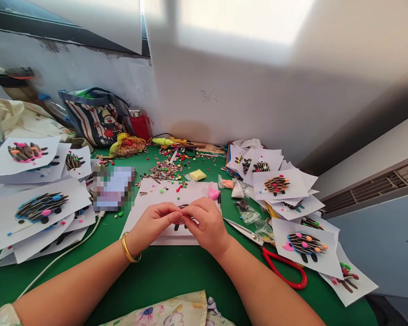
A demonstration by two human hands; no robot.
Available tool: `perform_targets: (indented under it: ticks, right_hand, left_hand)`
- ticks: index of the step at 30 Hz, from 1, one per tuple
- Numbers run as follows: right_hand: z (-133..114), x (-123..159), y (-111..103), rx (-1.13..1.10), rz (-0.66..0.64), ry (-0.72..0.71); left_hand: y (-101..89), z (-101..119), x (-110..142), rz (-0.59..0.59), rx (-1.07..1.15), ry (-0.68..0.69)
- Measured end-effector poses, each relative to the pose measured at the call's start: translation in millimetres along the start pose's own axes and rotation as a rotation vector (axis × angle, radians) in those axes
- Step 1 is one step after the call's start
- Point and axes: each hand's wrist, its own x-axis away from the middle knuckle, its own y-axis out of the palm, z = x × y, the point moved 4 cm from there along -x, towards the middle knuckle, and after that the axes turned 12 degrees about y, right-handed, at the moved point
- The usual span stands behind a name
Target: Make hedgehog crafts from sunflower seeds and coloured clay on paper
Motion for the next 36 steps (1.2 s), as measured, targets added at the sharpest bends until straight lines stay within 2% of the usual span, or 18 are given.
perform_targets:
  ticks: [19, 28, 36]
  right_hand:
    - [-1.9, -0.8, 1.5, 0.048, -0.033, -0.016]
    - [2.7, -0.8, 0.2, 0.032, 0.003, -0.020]
    - [-0.9, -0.6, 2.5, 0.042, -0.031, 0.002]
  left_hand:
    - [-0.1, 0.6, -1.8, -0.004, -0.012, -0.038]
    - [-0.9, -3.1, -1.7, -0.006, 0.001, -0.034]
    - [0.8, -2.9, -1.7, -0.002, 0.020, -0.055]
